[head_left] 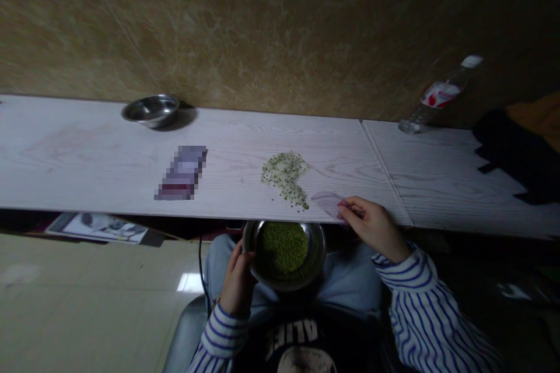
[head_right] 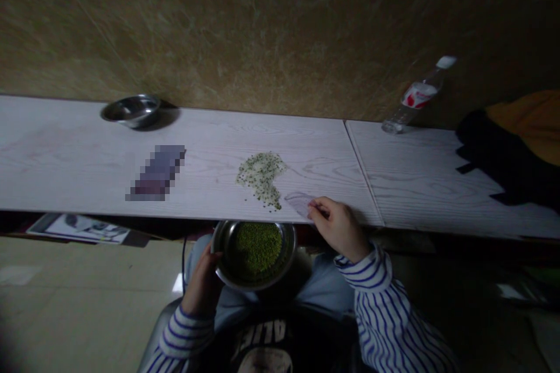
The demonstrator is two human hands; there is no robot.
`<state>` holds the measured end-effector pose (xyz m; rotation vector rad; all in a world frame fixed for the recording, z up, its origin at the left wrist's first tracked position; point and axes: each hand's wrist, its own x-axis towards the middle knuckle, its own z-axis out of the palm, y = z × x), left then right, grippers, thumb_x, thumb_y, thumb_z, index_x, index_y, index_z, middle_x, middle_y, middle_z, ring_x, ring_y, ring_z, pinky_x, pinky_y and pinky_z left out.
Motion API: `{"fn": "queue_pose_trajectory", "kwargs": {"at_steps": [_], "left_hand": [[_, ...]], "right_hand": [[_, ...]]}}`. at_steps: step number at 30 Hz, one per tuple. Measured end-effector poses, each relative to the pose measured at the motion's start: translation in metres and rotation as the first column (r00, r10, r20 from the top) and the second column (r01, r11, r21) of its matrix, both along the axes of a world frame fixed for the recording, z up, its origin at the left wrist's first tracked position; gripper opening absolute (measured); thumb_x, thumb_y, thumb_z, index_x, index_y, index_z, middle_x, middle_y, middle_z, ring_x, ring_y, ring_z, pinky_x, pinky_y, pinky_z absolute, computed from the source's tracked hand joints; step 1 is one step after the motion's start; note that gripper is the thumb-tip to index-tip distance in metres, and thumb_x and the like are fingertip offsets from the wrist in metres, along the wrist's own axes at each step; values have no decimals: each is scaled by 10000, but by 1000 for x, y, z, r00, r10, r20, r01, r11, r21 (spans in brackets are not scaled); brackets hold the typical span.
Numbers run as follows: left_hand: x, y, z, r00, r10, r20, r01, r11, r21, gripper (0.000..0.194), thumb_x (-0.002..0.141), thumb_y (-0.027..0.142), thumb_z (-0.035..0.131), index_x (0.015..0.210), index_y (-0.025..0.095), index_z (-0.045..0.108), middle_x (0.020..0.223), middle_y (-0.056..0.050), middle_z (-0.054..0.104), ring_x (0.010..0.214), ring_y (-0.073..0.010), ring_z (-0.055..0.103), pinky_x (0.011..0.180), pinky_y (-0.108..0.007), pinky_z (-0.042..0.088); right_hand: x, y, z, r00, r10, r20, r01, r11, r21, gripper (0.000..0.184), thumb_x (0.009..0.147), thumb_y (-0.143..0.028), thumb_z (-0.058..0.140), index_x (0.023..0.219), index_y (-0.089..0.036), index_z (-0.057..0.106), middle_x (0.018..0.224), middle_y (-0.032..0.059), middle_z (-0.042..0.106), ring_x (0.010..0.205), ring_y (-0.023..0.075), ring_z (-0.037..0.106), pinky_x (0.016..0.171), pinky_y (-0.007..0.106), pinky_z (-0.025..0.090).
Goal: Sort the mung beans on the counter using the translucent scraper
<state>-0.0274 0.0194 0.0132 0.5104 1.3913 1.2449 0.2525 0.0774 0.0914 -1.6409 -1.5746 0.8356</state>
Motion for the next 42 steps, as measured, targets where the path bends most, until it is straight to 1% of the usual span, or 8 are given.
{"fn": "queue_pose_trajectory", "kwargs": {"at_steps": [4, 7, 12, 19, 25, 33, 37, 42], "left_hand": [[-4, -2, -3, 990, 9, 144, -4, 999, -37, 475, 719, 298, 664, 1187, 221, 680, 983, -61, 728, 770, -228, 654, 598, -302, 503], [-5, -3, -4, 977, 30, 209, -19, 998, -56, 478, 700, 291, 685, 1175, 238, 676, 1017, -52, 719, 830, -236, 650, 626, -300, 500], [-5, -3, -5, 982, 59, 180, -47, 997, -68, 452, 675, 286, 705, 1124, 230, 698, 1173, -88, 701, 994, -285, 642, 644, -301, 509], [-3, -3, -5, 974, 71, 214, -50, 994, -100, 444, 678, 259, 700, 1122, 247, 714, 1033, -92, 739, 879, -277, 669, 617, -315, 512], [-1, -3, -6, 982, 55, 181, -37, 994, -103, 478, 671, 260, 683, 1147, 246, 717, 1022, -88, 743, 902, -296, 670, 629, -324, 506], [1, 0, 3, 976, 61, 210, -45, 996, -81, 447, 631, 277, 707, 1072, 208, 697, 874, -28, 718, 742, -211, 620, 559, -275, 441], [1, -1, 8, 981, 70, 181, -57, 995, -78, 406, 614, 263, 702, 1014, 194, 713, 939, -49, 721, 836, -231, 625, 631, -287, 469], [-1, -2, 0, 978, 59, 202, -42, 996, -84, 458, 667, 270, 703, 1121, 210, 691, 971, -34, 719, 865, -221, 621, 697, -297, 482]], "right_hand": [[-3, -3, 0, 999, 13, 36, -13, 1000, -9, 149, 859, -357, 592, 848, -236, 679, 745, 53, 757, 732, 229, 733, 671, 315, 573], [-10, -5, 1, 999, 27, 35, -26, 1000, -7, 149, 853, -356, 588, 841, -238, 678, 742, 54, 754, 738, 231, 733, 653, 312, 570], [-15, -9, 3, 998, 62, 25, -62, 998, -25, 161, 863, -363, 589, 830, -233, 680, 763, 53, 761, 738, 219, 732, 660, 303, 569], [-7, -12, 3, 998, 41, 45, -40, 999, -24, 148, 860, -357, 589, 835, -240, 675, 752, 56, 758, 717, 228, 726, 649, 317, 568], [-13, -12, 2, 996, 76, 49, -74, 997, -34, 152, 874, -352, 581, 850, -240, 680, 783, 55, 770, 752, 227, 738, 668, 312, 576], [-16, -14, 0, 993, 109, 39, -108, 993, -42, 154, 887, -340, 571, 880, -233, 682, 816, 62, 774, 790, 228, 745, 686, 308, 579], [-15, -14, -1, 994, 101, 50, -99, 994, -36, 158, 890, -346, 575, 891, -231, 684, 818, 62, 775, 781, 227, 744, 687, 313, 578], [-17, -12, 0, 992, 116, 58, -114, 993, -27, 163, 895, -344, 568, 886, -231, 685, 808, 59, 774, 777, 222, 744, 687, 306, 576]]}}
